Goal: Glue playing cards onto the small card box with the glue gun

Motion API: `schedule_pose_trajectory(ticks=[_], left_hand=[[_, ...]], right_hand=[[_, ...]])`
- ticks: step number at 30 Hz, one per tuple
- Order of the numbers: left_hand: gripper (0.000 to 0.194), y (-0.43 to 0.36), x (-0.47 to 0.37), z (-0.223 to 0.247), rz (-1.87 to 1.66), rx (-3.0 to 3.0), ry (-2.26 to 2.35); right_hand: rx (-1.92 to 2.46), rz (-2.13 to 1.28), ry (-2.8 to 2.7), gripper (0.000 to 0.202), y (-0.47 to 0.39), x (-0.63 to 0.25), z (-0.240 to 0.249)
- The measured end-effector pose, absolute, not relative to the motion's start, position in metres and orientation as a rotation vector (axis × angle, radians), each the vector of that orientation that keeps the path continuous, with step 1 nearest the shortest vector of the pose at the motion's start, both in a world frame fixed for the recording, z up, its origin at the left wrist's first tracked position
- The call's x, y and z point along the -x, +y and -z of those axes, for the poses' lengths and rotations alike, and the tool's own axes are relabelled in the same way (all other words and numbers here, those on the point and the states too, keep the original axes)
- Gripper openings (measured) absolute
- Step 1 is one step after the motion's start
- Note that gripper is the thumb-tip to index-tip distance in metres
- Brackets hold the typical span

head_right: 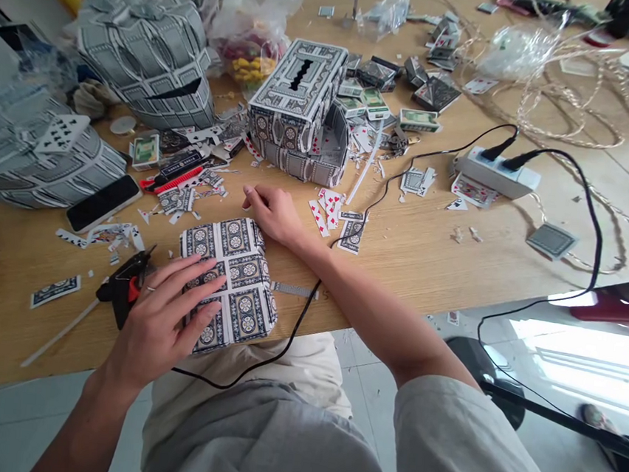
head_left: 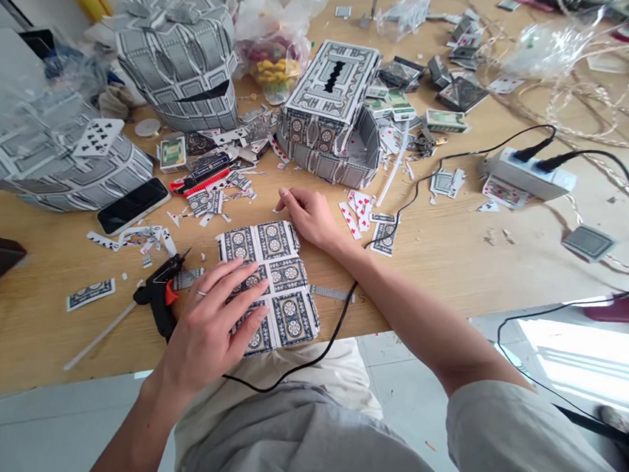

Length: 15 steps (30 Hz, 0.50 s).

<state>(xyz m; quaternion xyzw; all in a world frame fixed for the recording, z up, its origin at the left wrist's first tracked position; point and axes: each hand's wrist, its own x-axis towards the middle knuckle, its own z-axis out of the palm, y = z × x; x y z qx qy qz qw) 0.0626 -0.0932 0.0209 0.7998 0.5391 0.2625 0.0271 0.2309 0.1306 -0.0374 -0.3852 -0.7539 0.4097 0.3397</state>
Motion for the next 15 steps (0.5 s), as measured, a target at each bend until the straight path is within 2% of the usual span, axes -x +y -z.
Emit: schedule_pose_trajectory(ticks=[9,15], left_hand=[[0.032,-0.0977,-0.0552,-0.0247,-0.815,-2.499,1.687],[0.040,-0.0912,-0.0592,-0.0212,-0.810,-2.506,1.710]], right_hand=[[1.007,-1.081,-1.964,0.079,0.1313,-0.2309,0.0383],[1.007,-1.085,-1.964,0.079,0.1311,-0.2307,0.0382]])
